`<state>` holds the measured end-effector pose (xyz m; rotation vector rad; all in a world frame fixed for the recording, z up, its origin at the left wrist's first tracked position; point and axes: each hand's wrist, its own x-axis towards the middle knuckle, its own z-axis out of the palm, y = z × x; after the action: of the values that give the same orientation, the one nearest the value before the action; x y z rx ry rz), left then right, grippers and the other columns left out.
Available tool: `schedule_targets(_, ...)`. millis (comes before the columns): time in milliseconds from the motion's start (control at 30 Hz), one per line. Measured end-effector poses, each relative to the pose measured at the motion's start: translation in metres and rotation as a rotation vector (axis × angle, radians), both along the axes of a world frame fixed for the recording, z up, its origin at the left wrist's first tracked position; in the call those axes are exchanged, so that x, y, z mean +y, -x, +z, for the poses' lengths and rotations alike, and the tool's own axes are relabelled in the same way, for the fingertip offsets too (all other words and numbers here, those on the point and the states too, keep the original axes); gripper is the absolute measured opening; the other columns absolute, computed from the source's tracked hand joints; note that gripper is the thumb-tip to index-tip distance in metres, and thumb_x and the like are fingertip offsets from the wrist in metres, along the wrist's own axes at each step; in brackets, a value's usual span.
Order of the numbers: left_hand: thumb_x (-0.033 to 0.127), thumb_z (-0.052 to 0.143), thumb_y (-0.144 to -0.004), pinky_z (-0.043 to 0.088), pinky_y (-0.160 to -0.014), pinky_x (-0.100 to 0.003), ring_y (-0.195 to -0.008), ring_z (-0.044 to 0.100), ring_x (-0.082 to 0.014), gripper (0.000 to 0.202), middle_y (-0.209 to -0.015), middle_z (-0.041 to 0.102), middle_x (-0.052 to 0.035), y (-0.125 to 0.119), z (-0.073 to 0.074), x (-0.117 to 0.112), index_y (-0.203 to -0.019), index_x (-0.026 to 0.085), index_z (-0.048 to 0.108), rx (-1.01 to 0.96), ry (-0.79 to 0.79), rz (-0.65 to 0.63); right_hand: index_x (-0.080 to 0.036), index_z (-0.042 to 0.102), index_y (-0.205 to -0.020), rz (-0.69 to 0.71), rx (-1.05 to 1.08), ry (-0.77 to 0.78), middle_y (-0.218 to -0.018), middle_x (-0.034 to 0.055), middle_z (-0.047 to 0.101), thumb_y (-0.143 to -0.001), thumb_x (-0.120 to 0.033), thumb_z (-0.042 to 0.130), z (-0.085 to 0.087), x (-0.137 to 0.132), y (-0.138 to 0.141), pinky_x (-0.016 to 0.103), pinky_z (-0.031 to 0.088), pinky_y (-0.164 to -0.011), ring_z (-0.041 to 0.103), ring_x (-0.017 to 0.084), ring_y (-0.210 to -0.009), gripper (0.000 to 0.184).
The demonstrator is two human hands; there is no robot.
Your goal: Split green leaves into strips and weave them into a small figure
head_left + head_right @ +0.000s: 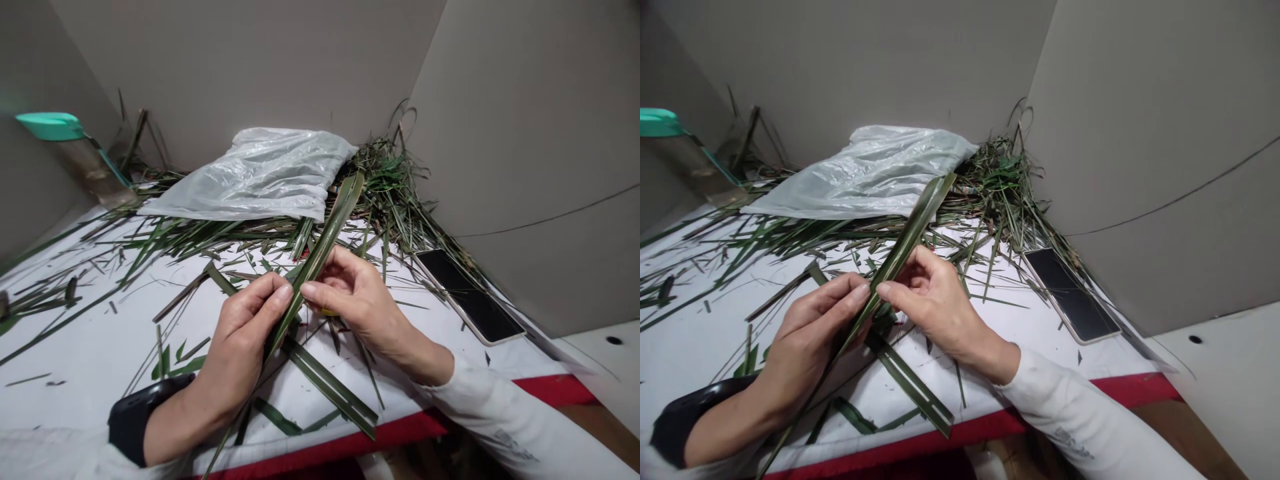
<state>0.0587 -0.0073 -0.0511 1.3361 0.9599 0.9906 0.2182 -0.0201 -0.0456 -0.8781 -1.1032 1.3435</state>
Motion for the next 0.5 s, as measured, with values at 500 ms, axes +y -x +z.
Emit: schedule_targets(500,0.037,0.057,-0.093,0.031,-0.04,-0.018,-0.042,0.035,-0.0074,0.026,-0.054,0.044,0.0073,0.001,-0.004,0.02,-0.075,0.021,0.046,-0.153,0.003,0.09,-0.018,0.062,-0.088,-0.043,0.048,0.006,-0.086,-0.0003,0.064,-0.083,-0.029,0.074,-0.009,0.006,-0.009,0.022,0.047,-0.066,0.059,0.009,-0.069,0.016)
